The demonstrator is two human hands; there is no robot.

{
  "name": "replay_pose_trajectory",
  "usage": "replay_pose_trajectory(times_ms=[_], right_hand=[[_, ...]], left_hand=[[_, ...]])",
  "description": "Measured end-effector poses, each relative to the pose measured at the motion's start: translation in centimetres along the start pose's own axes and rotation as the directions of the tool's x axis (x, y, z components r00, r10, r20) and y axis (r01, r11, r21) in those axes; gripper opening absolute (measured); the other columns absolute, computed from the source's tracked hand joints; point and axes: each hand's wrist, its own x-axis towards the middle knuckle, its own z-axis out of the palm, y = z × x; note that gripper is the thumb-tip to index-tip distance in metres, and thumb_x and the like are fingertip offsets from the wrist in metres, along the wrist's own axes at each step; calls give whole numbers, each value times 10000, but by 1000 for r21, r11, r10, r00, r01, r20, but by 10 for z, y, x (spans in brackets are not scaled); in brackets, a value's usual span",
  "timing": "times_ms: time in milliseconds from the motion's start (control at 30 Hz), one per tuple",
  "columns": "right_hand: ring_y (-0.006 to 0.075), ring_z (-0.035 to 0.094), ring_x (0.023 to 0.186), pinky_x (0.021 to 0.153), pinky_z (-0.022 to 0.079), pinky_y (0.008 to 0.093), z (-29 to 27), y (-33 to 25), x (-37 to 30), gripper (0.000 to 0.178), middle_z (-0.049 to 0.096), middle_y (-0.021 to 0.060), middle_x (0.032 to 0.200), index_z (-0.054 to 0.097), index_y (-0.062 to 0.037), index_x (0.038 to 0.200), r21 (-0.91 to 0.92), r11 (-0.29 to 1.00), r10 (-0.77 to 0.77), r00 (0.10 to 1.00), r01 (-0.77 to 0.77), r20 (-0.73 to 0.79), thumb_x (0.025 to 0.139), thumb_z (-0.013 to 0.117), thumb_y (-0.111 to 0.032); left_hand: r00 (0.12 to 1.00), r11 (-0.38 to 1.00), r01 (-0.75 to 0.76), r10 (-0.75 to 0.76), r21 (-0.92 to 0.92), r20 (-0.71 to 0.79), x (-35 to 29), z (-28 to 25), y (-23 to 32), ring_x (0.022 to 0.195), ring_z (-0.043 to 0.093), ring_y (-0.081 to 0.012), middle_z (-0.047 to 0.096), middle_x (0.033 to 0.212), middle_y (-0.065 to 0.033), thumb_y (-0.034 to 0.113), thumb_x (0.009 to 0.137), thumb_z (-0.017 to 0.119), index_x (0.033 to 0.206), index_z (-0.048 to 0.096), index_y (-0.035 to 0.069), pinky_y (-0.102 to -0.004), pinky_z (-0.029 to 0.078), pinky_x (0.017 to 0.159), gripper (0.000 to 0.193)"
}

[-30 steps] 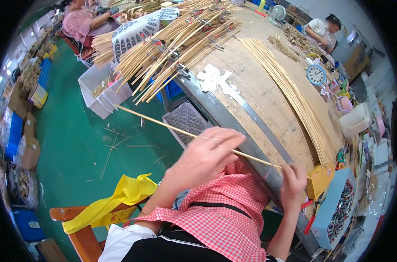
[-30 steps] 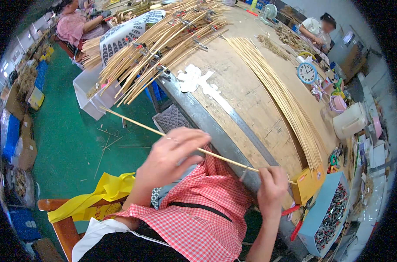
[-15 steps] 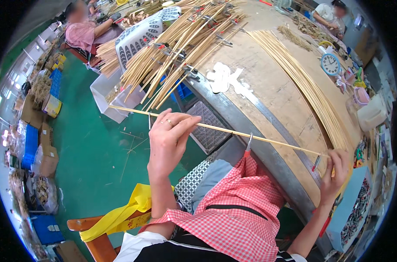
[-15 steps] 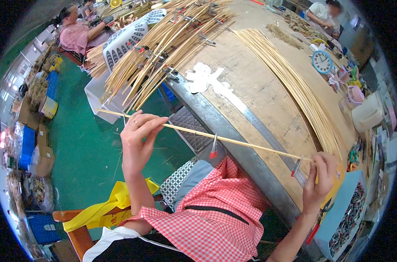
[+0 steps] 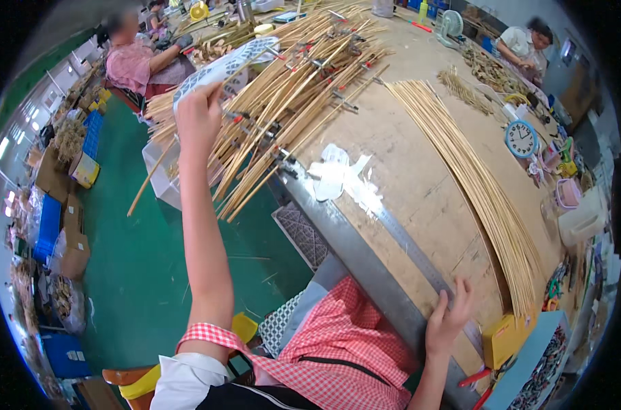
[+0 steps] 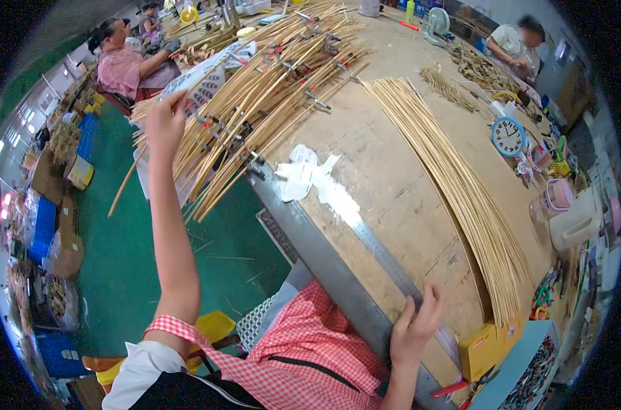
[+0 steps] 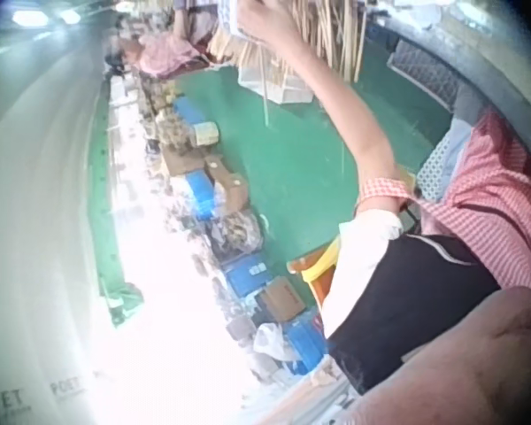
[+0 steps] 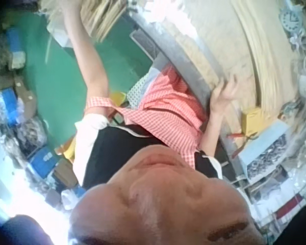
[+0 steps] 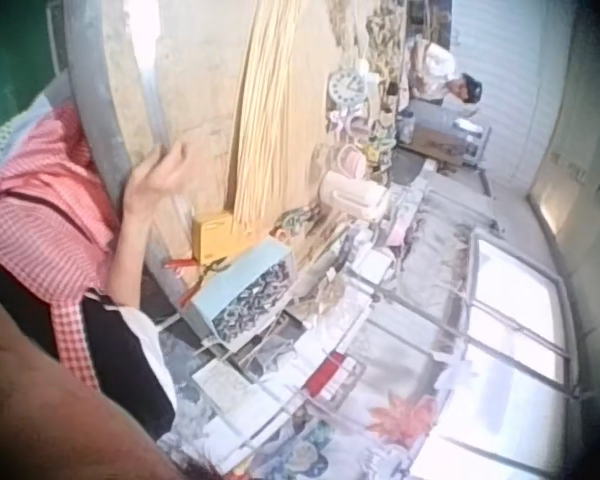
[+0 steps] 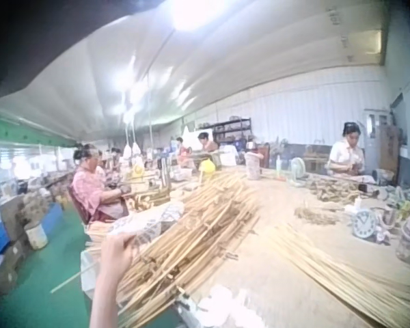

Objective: The person assembles thin bamboo sticks by hand, aligning and joining them into longer units. They measure the sticks against a ruler and mark them with a pen before placing the finished pieces on the table.

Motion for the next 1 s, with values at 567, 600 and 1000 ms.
replay_pose_trajectory(times_ms=[567,600,1000], right_hand=[[391,512,1053,944,420,478,-6,26,6,426,522,226,1100,541,67,1163,63,998,-2,994,-5,111,743,601,27],[386,512,1058,947,419,476,-8,28,7,428,522,223,1100,541,71,1158,98,995,-10,992,-2,124,736,598,22],[380,546,1076,984,413,502,-112,65,-18,393,568,200,1123,602,12,1138,-42,940,337,940,-339,-55,758,677,-54]], left_hand=[[705,846,-329,516,-419,487,-63,175,168,1274,468,-337,489,1389,-165,215,976,530,1367,473,40,-385,359,1059,432],[694,851,-318,510,-418,508,-68,186,170,1305,439,-334,464,1411,-170,233,988,510,1386,448,37,-386,334,1082,448],[689,902,-432,347,-23,636,-96,223,121,1420,222,-408,284,1521,-245,359,997,409,1446,327,-14,-481,141,1172,588]])
